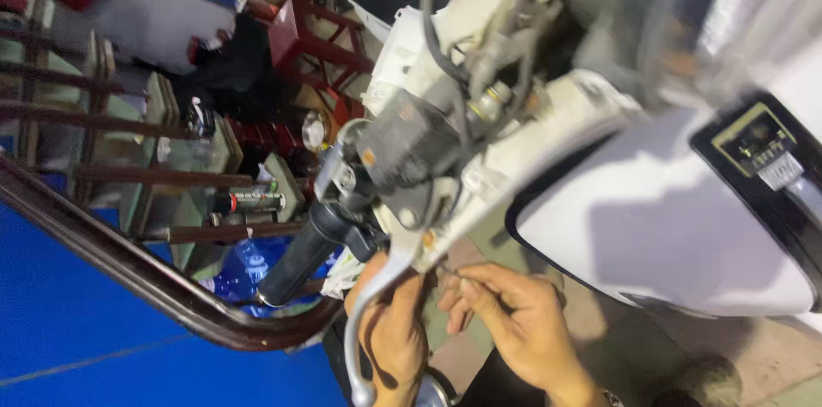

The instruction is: The person unpacks a new handlebar grip from a red basket and places it on a white scooter. They then use a set of hex keys to tighten bolts on the scooter's handlebar assembly, securing the new grip in place.

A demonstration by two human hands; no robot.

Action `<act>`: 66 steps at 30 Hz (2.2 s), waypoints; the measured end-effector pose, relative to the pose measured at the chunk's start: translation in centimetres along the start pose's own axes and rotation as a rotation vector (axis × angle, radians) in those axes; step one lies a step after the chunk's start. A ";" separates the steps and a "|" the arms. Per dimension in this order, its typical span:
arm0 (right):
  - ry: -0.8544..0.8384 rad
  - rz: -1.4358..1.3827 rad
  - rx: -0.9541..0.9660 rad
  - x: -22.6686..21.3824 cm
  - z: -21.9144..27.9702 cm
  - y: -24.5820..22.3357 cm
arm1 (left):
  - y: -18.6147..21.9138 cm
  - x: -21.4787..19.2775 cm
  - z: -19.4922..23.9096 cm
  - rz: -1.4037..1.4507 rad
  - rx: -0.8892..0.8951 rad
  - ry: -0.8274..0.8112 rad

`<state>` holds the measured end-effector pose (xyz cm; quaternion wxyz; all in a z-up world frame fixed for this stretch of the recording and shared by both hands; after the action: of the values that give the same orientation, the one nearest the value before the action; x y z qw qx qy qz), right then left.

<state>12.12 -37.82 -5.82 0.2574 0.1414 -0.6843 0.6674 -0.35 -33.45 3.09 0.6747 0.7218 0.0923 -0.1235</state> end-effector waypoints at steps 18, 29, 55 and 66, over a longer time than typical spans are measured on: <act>-0.087 0.912 -0.228 -0.7 -1.4 -4.1 | -1.5 -0.4 1.9 0.202 -0.228 0.198; -0.149 1.031 0.183 1.1 -0.1 -0.1 | -3.6 -2.8 1.2 -0.113 -0.065 -0.127; 0.666 0.631 0.528 14.8 -28.3 26.9 | -18.8 3.0 -72.6 -0.733 0.372 -0.295; 0.514 0.491 0.083 26.0 -38.0 5.2 | -12.0 -16.4 -48.9 0.479 -0.120 -0.557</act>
<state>-5.98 3.90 3.01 0.2472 -0.1893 -0.5830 0.7505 -16.92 16.71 -0.48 0.7248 0.6210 -0.2592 -0.1480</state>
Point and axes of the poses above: each hand's wrist, its own z-axis away from the middle knuckle, its own x-axis out of the palm, y = z × x, the point moved 2 cm from there along -z, towards the middle knuckle, and after that the axes turned 10 degrees about z, right-handed, at the moved point
